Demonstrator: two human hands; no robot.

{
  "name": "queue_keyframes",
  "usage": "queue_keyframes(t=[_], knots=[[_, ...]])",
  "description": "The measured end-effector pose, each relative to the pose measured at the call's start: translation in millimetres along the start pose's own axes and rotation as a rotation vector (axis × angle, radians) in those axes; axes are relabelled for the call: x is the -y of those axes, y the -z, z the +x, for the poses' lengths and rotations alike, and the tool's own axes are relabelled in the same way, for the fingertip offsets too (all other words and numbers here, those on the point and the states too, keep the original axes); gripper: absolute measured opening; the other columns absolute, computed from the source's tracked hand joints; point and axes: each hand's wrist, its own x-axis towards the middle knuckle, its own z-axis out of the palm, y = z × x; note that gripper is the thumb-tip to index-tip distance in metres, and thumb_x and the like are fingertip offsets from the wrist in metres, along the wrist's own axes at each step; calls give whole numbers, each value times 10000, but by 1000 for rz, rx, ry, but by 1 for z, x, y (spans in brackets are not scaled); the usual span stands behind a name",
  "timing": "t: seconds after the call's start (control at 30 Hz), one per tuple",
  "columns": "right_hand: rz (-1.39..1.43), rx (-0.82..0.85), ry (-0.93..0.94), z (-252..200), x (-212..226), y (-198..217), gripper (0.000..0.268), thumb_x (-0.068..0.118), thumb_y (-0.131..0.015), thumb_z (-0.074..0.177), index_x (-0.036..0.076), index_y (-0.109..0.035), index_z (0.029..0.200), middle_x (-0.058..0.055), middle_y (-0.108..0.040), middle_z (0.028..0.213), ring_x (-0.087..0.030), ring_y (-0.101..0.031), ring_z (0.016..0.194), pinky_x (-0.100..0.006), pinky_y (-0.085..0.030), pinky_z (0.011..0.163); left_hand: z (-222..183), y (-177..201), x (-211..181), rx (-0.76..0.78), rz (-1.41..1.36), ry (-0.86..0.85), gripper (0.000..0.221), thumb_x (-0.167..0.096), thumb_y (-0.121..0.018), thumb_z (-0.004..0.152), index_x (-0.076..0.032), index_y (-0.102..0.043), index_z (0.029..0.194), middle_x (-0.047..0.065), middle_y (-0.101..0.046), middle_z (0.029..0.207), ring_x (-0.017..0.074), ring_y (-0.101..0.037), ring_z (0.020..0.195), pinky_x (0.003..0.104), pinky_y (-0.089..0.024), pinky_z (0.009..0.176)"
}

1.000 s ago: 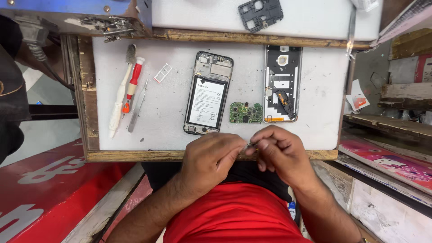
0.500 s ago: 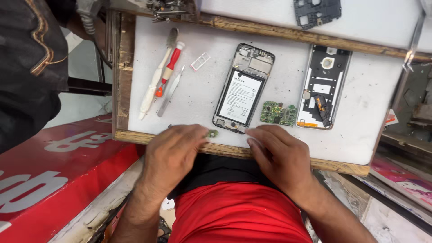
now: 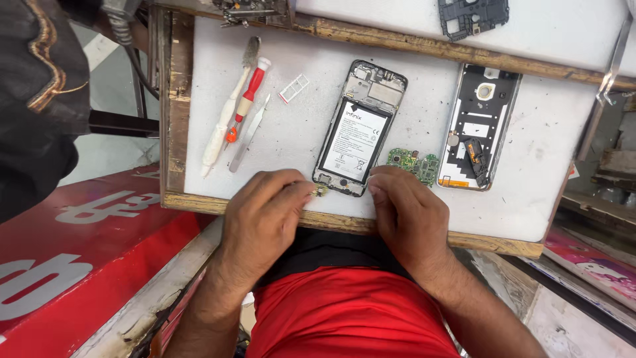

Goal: The person handles a smartphone motherboard and places it into the phone chassis. They then use a screwdriver to tighten screws at the bottom of the device.

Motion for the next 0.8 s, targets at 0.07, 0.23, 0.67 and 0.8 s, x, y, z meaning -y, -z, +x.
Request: queue_keyframes(t=[0.07,0.23,0.67,0.8], knots=[[27,-16,-14,-1,-2,0,90,39,-699,997,66,-666,1076,-84,-750,1129,-242,-751,1019,-316,-612,832,2,-7,-4,-3,-25,-46,209,-5,-787,863,-69,-727,1052,48,-710,1071,225,-695,949,332,-597,796],[157,14,-202,-3,-8,2,74,45,-688,1009,42,-663,1078,-98,-777,1165,-164,-726,823,-261,-570,707,7,-21,-11,-43,-32,-120,243,9,-779,809,-71,-704,1025,28,-697,1078,237,-678,941,365,-570,789],[614,-50,-253,-21,-37,-3,78,3,-624,1053,16,-645,1128,-113,-739,1171,-25,-615,729,-178,-517,591,6,-39,-5,-44,89,-165,230,-87,-823,875,-74,-741,1089,33,-684,1152,192,-620,825,327,-536,672],[732,-77,-238,-26,-43,-3,91,12,-592,1083,6,-644,1158,-144,-716,1188,-57,-636,726,-206,-551,588,3,-39,-3,-46,17,-122,259,-116,-820,907,-47,-727,1139,71,-667,1217,185,-624,862,318,-546,693]])
